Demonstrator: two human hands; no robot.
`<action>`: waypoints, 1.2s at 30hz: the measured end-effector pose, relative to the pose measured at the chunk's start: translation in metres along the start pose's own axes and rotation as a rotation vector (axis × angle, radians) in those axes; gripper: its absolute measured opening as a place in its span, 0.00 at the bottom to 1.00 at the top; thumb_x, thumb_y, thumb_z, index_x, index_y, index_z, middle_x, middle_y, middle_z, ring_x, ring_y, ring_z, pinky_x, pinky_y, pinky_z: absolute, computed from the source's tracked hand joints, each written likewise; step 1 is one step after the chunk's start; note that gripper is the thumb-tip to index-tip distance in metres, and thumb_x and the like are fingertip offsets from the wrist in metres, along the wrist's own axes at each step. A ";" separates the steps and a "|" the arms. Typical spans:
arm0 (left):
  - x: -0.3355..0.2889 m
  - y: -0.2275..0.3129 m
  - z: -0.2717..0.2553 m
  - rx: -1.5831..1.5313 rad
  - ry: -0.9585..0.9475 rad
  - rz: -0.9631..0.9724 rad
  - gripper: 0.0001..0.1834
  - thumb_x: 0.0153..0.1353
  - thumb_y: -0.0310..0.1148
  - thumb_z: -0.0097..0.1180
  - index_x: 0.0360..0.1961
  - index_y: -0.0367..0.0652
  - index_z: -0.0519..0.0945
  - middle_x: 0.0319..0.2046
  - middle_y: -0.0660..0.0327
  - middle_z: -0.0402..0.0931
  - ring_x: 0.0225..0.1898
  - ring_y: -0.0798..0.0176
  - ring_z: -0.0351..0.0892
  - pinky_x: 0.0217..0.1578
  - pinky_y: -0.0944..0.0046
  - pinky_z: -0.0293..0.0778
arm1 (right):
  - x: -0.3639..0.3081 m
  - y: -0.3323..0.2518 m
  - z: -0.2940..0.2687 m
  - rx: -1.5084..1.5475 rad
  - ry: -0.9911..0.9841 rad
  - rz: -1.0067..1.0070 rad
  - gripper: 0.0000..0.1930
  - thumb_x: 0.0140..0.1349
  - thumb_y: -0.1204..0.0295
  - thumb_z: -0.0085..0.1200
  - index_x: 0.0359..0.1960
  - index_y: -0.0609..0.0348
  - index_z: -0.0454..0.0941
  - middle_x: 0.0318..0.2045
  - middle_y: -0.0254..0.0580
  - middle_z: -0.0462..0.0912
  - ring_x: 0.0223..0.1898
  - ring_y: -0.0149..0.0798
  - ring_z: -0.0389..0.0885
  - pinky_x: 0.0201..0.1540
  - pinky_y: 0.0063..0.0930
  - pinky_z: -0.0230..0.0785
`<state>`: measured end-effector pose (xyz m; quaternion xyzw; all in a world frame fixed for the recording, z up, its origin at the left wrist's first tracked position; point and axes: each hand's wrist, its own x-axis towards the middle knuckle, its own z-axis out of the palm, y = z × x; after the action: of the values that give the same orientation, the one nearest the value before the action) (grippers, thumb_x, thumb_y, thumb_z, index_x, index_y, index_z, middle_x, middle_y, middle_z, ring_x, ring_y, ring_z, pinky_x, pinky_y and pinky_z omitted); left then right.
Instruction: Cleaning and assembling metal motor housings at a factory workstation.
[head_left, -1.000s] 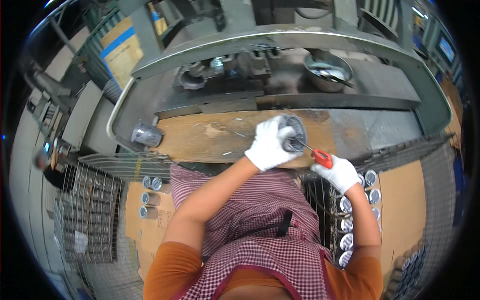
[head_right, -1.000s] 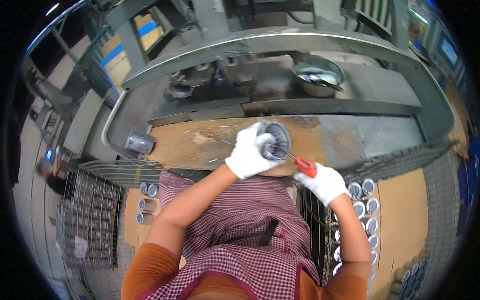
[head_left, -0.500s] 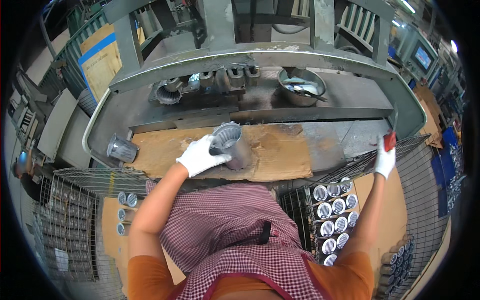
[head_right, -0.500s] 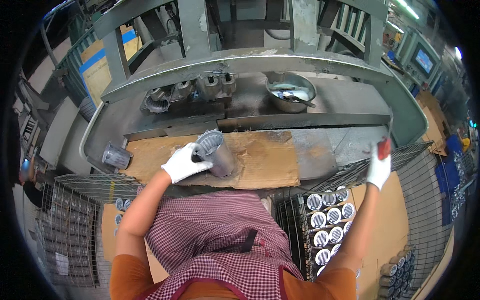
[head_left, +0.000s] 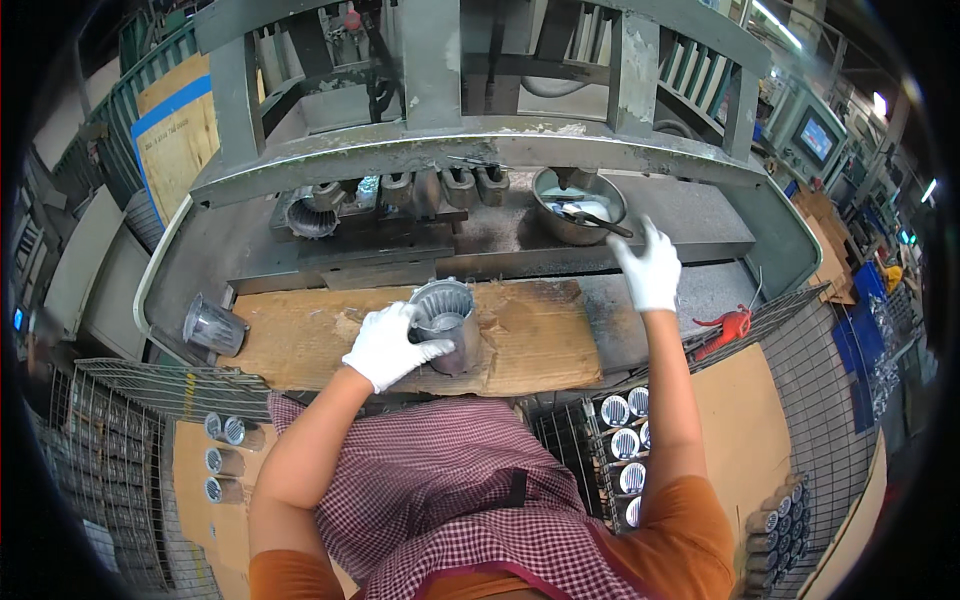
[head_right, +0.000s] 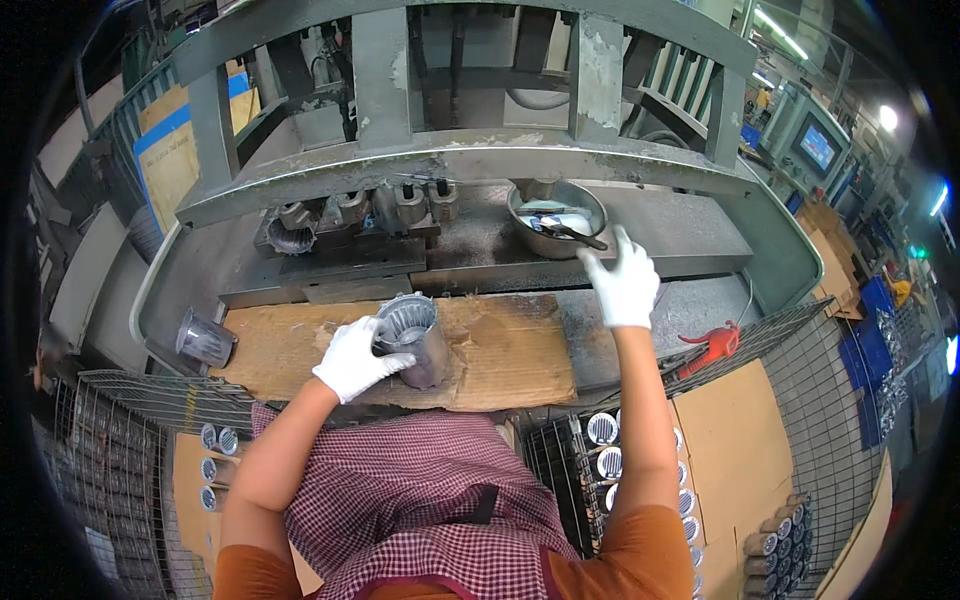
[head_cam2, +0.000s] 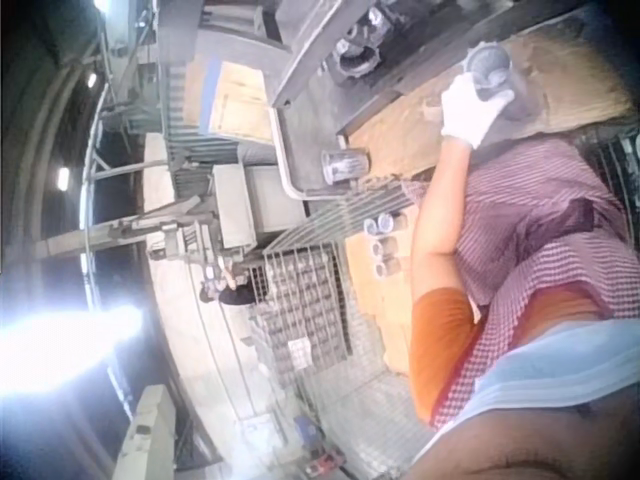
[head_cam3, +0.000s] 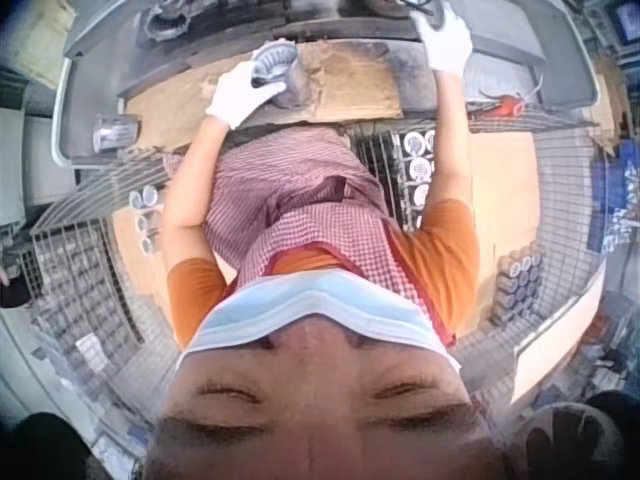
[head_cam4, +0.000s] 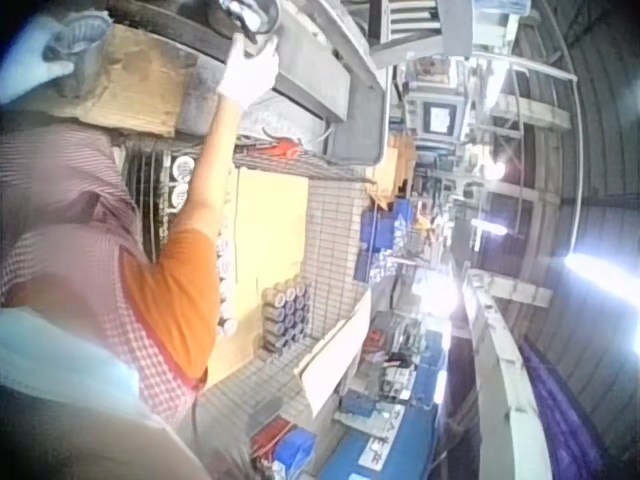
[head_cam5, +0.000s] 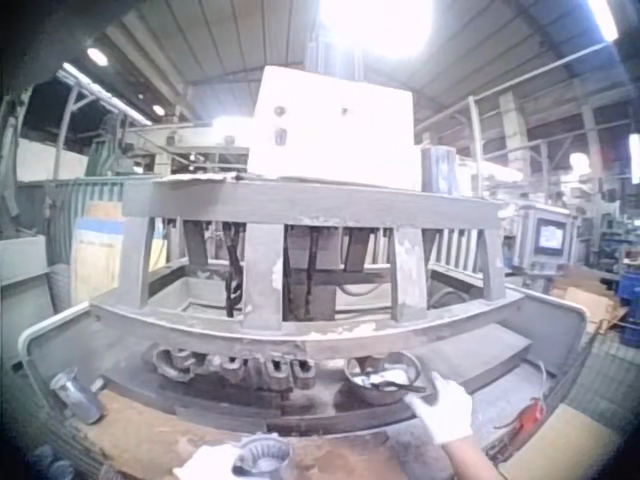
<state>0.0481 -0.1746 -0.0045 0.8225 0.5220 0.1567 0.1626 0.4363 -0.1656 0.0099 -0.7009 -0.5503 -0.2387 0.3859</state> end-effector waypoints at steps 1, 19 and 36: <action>0.001 0.000 0.001 -0.002 0.000 -0.001 0.34 0.48 0.58 0.65 0.45 0.38 0.78 0.45 0.48 0.76 0.49 0.45 0.74 0.52 0.51 0.69 | 0.010 -0.010 0.006 -0.053 -0.117 0.092 0.28 0.55 0.49 0.59 0.52 0.53 0.78 0.46 0.52 0.80 0.46 0.55 0.79 0.49 0.45 0.71; 0.004 -0.003 0.002 -0.023 -0.005 0.066 0.37 0.49 0.62 0.61 0.44 0.36 0.77 0.43 0.48 0.75 0.47 0.45 0.73 0.52 0.52 0.66 | 0.024 -0.165 0.033 0.895 -0.116 -0.121 0.13 0.62 0.66 0.58 0.44 0.60 0.82 0.33 0.44 0.85 0.34 0.37 0.82 0.38 0.28 0.72; 0.007 0.000 -0.003 -0.056 -0.041 0.038 0.36 0.48 0.61 0.63 0.46 0.39 0.79 0.46 0.47 0.75 0.50 0.43 0.72 0.55 0.51 0.66 | 0.108 -0.089 0.040 0.656 -0.138 0.035 0.17 0.60 0.58 0.58 0.44 0.56 0.84 0.36 0.48 0.86 0.39 0.40 0.83 0.44 0.29 0.72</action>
<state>0.0498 -0.1676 -0.0016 0.8305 0.4982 0.1575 0.1929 0.3776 -0.0614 0.0935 -0.5631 -0.6105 0.0059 0.5570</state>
